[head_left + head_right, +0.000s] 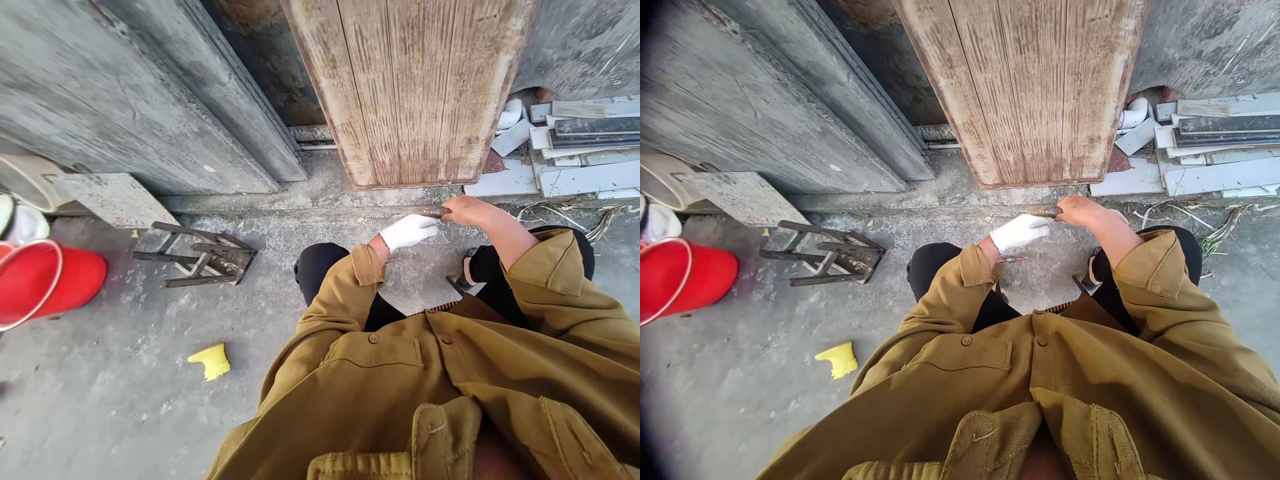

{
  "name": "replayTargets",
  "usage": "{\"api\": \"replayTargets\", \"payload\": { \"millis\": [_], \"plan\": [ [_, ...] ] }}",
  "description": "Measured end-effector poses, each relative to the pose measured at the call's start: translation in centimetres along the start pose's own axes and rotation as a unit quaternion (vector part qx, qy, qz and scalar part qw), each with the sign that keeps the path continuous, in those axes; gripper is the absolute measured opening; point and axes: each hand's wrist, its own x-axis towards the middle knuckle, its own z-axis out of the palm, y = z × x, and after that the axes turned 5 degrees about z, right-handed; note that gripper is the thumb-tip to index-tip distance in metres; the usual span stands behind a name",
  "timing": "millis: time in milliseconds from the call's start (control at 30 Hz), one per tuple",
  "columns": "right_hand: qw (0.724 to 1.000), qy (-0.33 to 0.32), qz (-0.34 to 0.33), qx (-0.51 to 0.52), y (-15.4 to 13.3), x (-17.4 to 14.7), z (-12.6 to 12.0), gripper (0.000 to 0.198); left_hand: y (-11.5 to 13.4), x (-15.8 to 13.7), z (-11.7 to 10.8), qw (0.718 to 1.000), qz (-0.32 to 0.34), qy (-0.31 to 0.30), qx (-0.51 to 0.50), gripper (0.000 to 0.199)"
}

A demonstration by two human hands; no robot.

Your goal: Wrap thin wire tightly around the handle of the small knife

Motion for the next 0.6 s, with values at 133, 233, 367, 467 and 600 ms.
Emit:
{"api": "replayTargets", "payload": {
  "millis": [133,233,367,467,600],
  "plan": [
    [0.980,-0.149,-0.136,-0.005,0.2,-0.4,0.4,0.020,-0.4,-0.6,-1.0,0.999,0.025,-0.019,-0.014,0.027],
    [0.938,-0.242,-0.242,0.055,1.0,-0.9,0.2,0.024,-0.6,-0.6,-1.5,0.998,0.043,-0.011,-0.035,0.027],
    [0.910,-0.203,-0.291,0.215,2.8,-2.7,-1.5,0.038,-1.1,0.0,-1.4,0.992,0.027,0.060,-0.108,0.029],
    [0.908,-0.105,-0.246,0.324,4.2,-4.2,-2.7,0.039,-1.6,0.4,-0.8,0.980,-0.004,0.094,-0.174,0.022],
    [0.890,0.060,-0.117,0.436,4.8,-3.4,-2.5,0.030,-1.4,0.3,0.1,0.987,0.011,0.044,-0.153,0.033]
  ]
}}
